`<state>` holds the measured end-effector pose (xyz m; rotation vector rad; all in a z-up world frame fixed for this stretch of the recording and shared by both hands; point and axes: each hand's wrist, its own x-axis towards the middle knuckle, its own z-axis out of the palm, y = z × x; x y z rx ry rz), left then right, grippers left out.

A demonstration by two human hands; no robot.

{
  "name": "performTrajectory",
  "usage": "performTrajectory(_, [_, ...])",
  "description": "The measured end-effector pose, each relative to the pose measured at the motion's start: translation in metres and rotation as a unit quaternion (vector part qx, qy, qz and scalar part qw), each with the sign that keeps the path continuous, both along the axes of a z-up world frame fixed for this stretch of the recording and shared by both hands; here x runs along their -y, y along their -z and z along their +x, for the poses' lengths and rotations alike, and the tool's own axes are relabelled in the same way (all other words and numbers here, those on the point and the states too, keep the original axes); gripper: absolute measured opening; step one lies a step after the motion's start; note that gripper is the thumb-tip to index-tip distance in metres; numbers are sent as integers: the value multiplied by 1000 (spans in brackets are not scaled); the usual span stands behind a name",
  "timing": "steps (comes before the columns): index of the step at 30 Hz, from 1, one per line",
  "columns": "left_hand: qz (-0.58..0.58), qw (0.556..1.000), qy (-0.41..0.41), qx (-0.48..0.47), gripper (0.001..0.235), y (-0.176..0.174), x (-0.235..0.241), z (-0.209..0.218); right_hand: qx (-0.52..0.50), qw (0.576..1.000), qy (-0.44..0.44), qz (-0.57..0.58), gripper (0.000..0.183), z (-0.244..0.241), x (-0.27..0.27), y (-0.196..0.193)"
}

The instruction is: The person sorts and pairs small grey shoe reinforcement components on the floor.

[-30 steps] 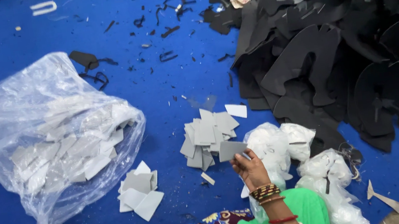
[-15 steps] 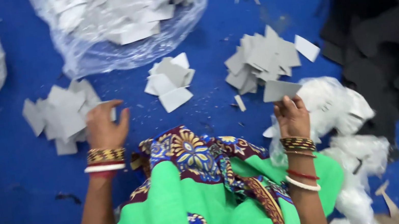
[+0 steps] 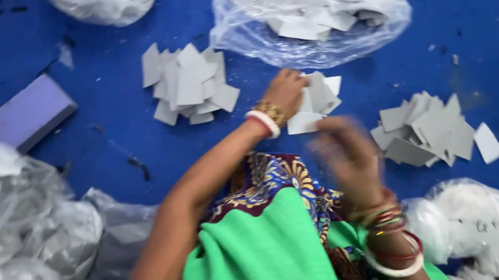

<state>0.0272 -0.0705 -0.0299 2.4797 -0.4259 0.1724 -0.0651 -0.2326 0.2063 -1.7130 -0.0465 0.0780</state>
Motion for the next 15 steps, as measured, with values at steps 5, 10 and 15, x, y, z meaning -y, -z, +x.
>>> performTrajectory(5, [-71, 994, 53, 57, 43, 12, 56, 34, 10, 639, -725, 257, 17, -10, -136, -102])
performTrajectory(10, [-20, 995, 19, 95, 51, 12, 63, 50, -7, 609, -781, 139, 19, -14, -162, -118])
performTrajectory(15, [-48, 992, -32, 113, 51, 33, 60, 60, 49, 622, -751, 216, 15, -26, -185, -139])
